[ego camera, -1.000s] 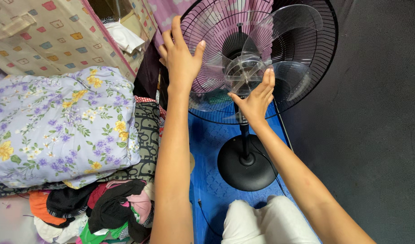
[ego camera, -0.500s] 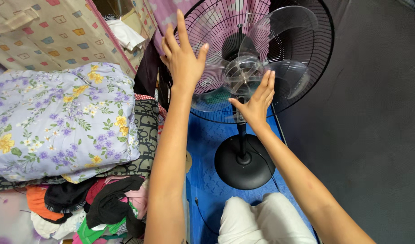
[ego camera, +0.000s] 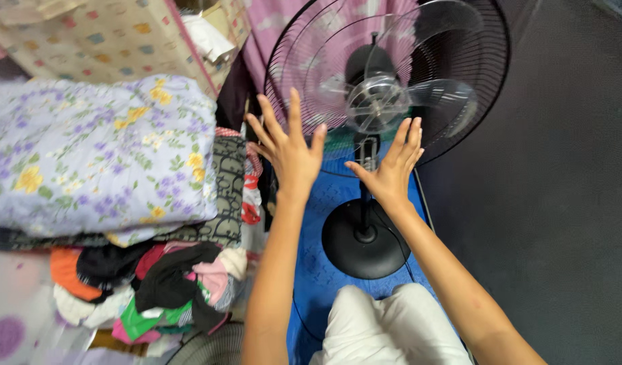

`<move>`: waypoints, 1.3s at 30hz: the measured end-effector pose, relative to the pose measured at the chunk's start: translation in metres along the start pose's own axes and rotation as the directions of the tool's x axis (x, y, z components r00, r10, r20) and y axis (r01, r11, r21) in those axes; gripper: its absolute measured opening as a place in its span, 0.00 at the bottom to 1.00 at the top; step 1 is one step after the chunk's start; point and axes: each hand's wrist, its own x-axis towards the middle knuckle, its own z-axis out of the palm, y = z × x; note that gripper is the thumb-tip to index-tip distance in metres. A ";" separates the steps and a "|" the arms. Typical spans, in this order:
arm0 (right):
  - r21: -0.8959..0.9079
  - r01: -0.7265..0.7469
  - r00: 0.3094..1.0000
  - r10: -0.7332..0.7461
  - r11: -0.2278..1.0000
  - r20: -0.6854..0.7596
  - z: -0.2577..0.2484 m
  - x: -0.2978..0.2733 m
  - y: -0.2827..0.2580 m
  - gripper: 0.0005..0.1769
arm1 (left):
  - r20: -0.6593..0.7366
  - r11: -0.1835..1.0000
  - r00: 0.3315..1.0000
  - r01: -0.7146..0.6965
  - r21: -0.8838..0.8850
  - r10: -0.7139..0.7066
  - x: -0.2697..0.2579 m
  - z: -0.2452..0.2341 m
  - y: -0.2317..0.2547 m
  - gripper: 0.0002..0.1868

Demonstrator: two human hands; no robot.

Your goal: The person reassembles an electric fan by hand. They attach the front grille, secure it with a central nut, and then install the fan blade onto the motor shaft.

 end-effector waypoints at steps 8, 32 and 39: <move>-0.008 0.154 0.986 -0.153 0.988 0.065 0.002 -0.025 -0.048 0.68 | 0.009 0.993 0.998 0.056 0.101 -0.058 -0.054 -0.043 -0.019 0.37; 0.274 0.457 0.738 -0.533 0.846 0.414 0.085 -0.187 -0.226 0.58 | -0.124 0.784 0.874 0.477 0.397 -0.469 -0.235 -0.231 -0.160 0.38; 0.423 0.472 0.598 -0.634 0.773 0.491 0.108 -0.262 -0.257 0.58 | -0.134 0.698 0.821 0.548 0.461 -0.556 -0.302 -0.270 -0.189 0.37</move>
